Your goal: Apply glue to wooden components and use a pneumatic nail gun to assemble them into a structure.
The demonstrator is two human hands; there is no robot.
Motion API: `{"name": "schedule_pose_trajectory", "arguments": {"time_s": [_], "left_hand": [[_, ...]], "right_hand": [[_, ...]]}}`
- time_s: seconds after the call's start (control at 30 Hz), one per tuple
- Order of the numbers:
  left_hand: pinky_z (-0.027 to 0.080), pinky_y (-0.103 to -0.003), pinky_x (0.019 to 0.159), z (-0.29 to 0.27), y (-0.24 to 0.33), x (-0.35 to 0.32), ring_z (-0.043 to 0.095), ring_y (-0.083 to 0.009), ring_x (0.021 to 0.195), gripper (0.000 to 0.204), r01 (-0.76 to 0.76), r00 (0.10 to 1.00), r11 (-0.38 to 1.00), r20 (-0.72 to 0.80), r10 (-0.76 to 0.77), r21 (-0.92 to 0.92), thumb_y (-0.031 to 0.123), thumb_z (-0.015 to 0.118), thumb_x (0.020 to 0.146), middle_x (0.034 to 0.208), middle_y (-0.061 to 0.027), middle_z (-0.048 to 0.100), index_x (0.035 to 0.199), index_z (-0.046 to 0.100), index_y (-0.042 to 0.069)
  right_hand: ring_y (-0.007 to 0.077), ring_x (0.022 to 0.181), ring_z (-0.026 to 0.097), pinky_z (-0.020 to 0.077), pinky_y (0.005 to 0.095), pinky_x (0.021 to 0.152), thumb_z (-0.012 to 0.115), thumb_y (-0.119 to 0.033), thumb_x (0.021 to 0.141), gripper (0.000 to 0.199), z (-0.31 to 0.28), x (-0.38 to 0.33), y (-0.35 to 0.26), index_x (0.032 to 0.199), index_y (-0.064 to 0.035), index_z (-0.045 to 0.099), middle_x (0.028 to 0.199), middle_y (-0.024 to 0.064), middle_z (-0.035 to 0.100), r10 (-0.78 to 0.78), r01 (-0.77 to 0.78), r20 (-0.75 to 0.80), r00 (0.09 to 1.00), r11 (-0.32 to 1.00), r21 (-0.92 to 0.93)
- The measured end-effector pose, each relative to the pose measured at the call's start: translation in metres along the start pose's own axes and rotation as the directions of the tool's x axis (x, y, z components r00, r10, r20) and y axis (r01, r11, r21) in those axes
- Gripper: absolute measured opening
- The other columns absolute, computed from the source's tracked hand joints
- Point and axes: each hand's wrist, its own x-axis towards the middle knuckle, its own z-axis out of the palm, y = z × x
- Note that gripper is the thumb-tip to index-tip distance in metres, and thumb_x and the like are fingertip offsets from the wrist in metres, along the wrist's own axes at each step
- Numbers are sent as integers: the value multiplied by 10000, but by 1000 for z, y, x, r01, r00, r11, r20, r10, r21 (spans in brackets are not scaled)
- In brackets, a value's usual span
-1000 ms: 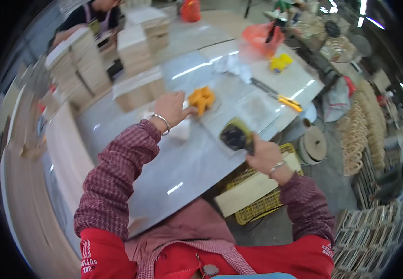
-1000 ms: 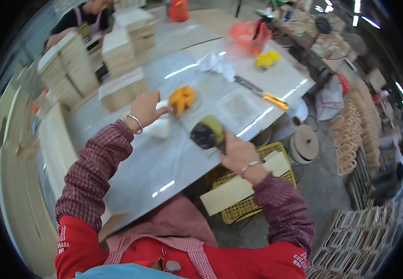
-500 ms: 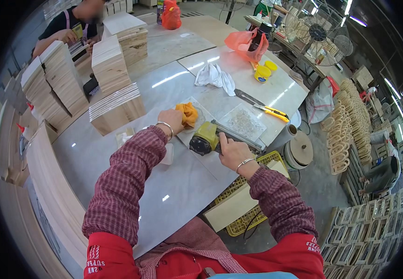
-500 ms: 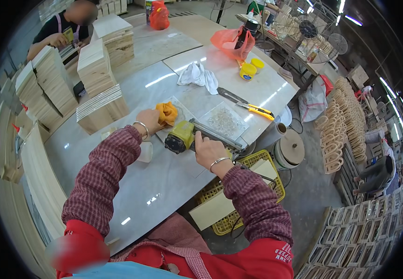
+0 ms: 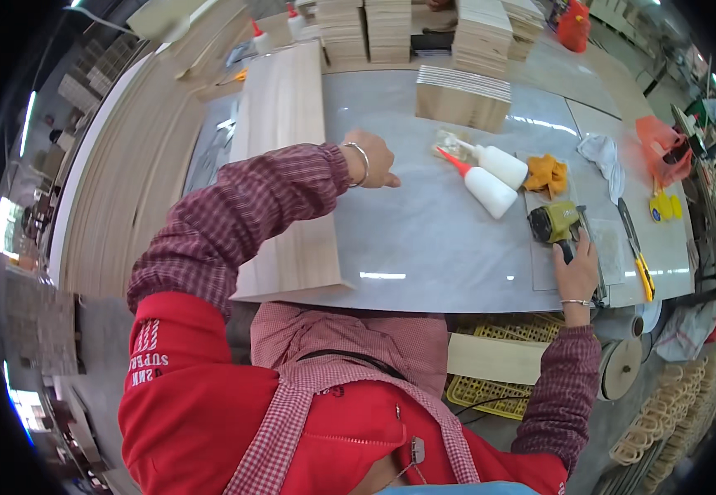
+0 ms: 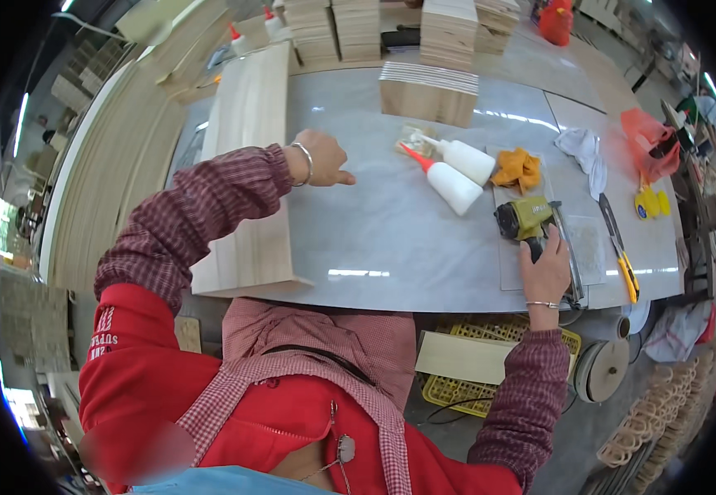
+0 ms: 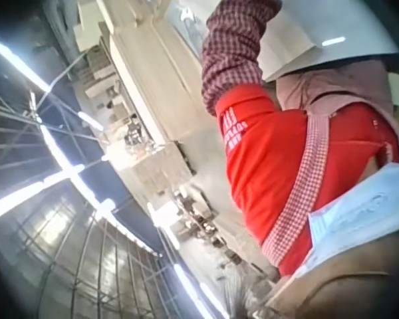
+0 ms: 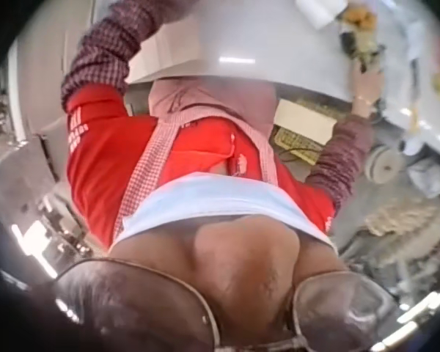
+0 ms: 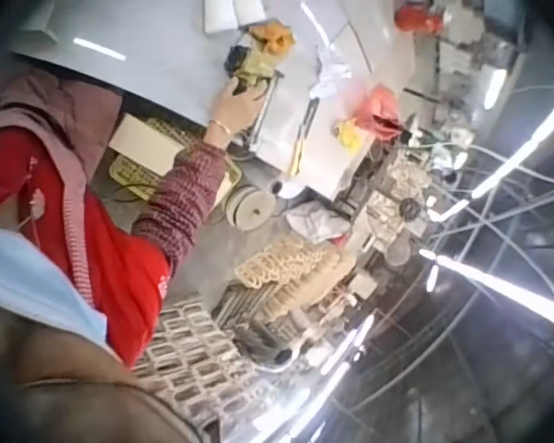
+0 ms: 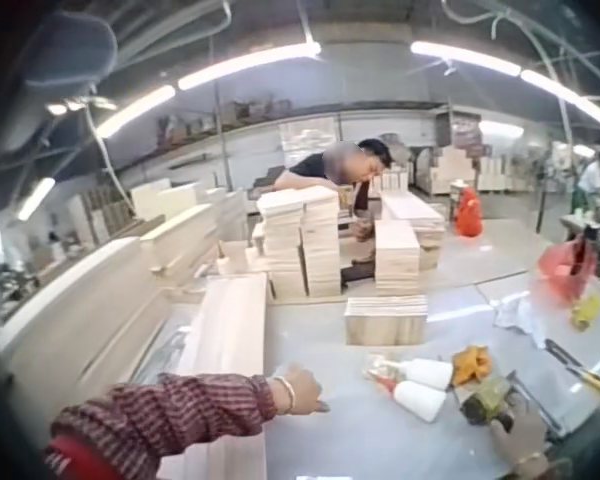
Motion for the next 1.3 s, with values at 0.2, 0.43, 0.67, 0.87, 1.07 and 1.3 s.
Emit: {"name": "schedule_pose_trajectory", "arguments": {"time_s": [0.2,0.43,0.67,0.87,1.07,1.3], "left_hand": [[494,-369,700,24,-17,-20,647,-268,761,455,25,1000,990,5,-26,139,502,531,877,878,-79,702,877,724,91],[494,-363,696,30,-37,-55,645,-265,752,292,105,994,982,14,-108,155,333,573,826,858,-77,703,900,727,97],[492,-355,565,33,-98,-153,617,-248,608,187,362,875,902,-247,-416,-237,160,582,725,720,-74,674,810,704,46],[403,-255,508,84,-134,-232,481,-123,550,80,-235,648,288,-371,-666,-928,106,594,747,657,-23,569,804,608,52],[378,-206,552,199,-99,-187,463,-85,601,184,-602,571,-164,-278,-773,-781,82,546,833,697,11,537,1016,546,78],[426,-253,592,252,-76,-139,515,-146,619,246,-270,648,-55,-139,-749,-961,102,543,843,734,-7,555,1087,568,82]], "right_hand": [[254,862,579,482,362,749,619,-228,845,475,-28,-42,-30,1286,-111,484,1022,71,563,-39,42,-26,999,994,106],[230,819,587,487,340,694,646,-187,820,435,-38,-101,-46,1227,-99,522,954,71,573,-65,58,33,997,982,177],[200,777,584,482,323,678,635,-174,829,359,-42,-133,-62,1171,-91,564,910,52,573,-48,0,121,991,929,369],[193,741,579,481,313,667,634,-172,827,326,-43,-143,-70,1138,-86,588,872,42,574,-49,-2,153,987,950,313],[192,703,570,475,305,646,635,-182,821,288,-46,-141,-111,1090,-82,613,841,41,570,-158,100,126,979,920,378],[197,669,557,466,304,627,635,-186,814,257,-57,-128,-156,1048,-80,630,810,42,568,-229,159,197,953,935,319]]}}
